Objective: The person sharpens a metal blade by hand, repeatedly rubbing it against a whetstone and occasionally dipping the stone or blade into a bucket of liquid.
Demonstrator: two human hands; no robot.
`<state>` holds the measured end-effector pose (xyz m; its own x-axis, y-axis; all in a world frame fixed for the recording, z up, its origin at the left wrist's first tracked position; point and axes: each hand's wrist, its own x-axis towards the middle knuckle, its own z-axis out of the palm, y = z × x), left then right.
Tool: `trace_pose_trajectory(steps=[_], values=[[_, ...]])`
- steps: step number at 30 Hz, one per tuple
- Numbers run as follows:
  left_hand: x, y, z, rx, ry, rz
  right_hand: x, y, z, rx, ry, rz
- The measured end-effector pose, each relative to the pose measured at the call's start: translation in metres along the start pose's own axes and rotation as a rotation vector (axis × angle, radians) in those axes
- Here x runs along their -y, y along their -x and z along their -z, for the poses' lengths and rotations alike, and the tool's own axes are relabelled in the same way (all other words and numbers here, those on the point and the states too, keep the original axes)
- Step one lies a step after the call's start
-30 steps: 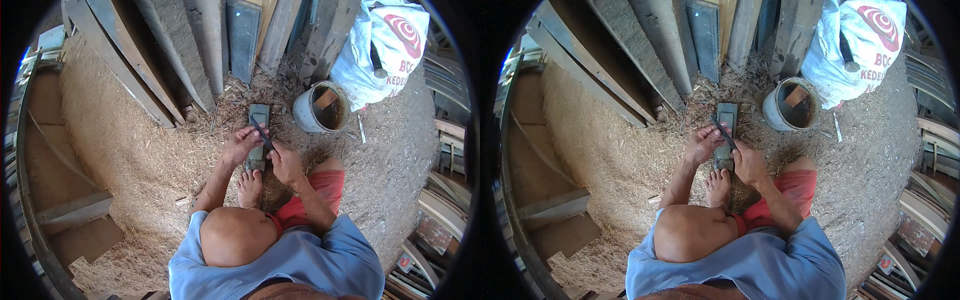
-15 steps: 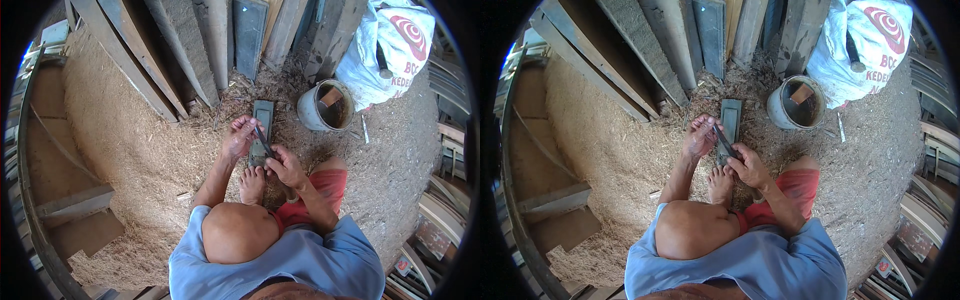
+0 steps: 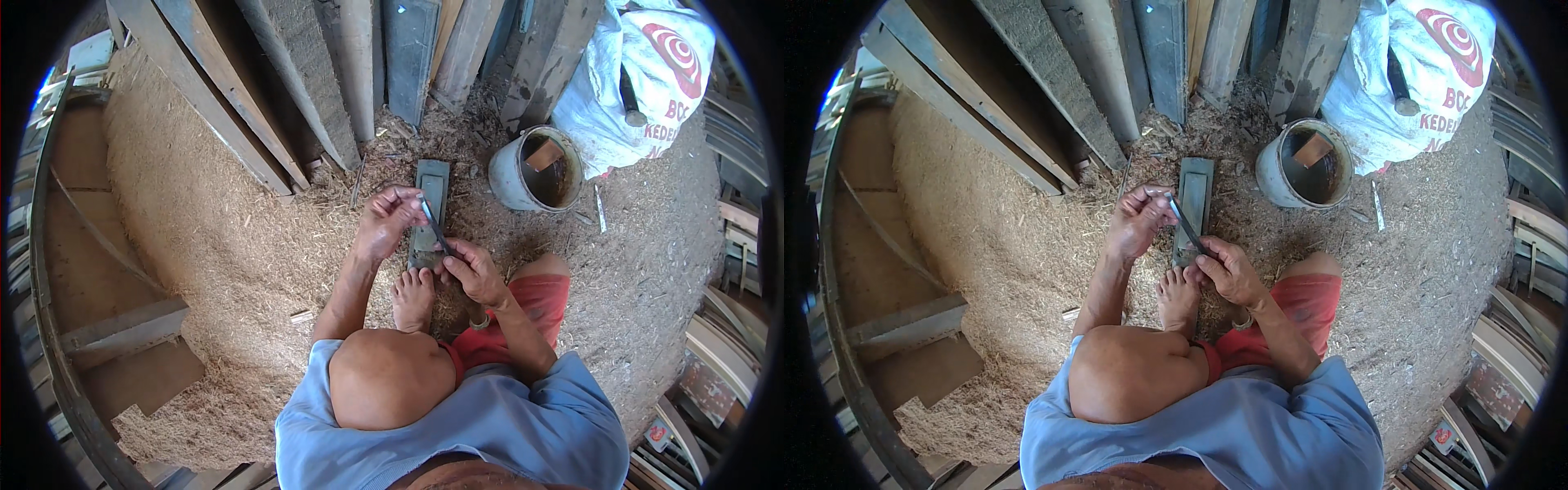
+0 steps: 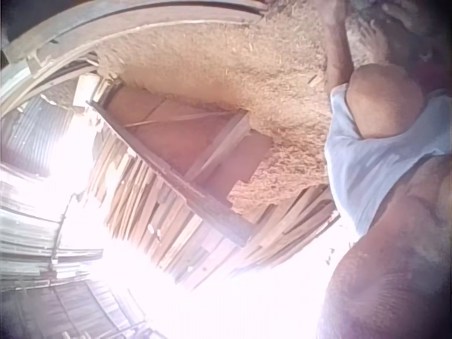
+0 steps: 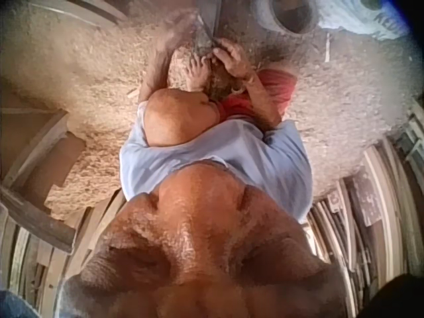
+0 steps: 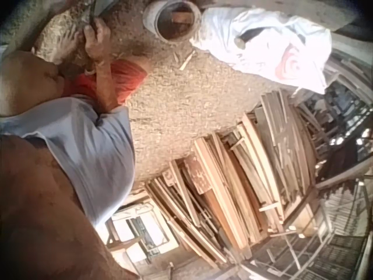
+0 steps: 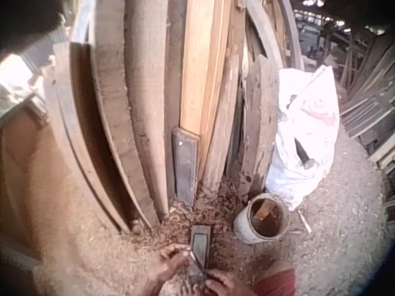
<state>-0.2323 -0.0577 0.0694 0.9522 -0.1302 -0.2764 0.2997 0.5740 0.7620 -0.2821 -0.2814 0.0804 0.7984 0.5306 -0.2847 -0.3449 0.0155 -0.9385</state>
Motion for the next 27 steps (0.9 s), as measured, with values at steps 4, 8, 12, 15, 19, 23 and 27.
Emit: trace_pose_trajectory(steps=[4,8,12,15,19,23,27], values=[[0.003,0.004,-0.006,-0.016,-0.107,-0.093,0.0,-0.002,-0.003,-0.065,0.121,0.054],[0.001,0.005,-0.003,0.039,0.041,-0.099,0.004,-0.001,-0.004,-0.073,0.175,0.035],[-0.003,0.006,-0.001,0.038,0.156,-0.053,0.005,-0.002,-0.005,-0.047,0.19,0.081],[-0.006,0.009,-0.002,0.039,0.146,-0.048,0.014,0.001,-0.008,-0.031,0.154,0.046],[0.002,0.012,-0.006,0.062,0.071,-0.197,0.016,0.001,-0.011,-0.035,0.14,0.114],[0.013,0.009,-0.006,0.056,0.134,-0.372,0.026,0.002,-0.017,0.017,0.034,0.074],[0.01,0.01,-0.006,0.171,0.146,-0.382,0.022,0.003,-0.017,0.044,0.015,0.091]])
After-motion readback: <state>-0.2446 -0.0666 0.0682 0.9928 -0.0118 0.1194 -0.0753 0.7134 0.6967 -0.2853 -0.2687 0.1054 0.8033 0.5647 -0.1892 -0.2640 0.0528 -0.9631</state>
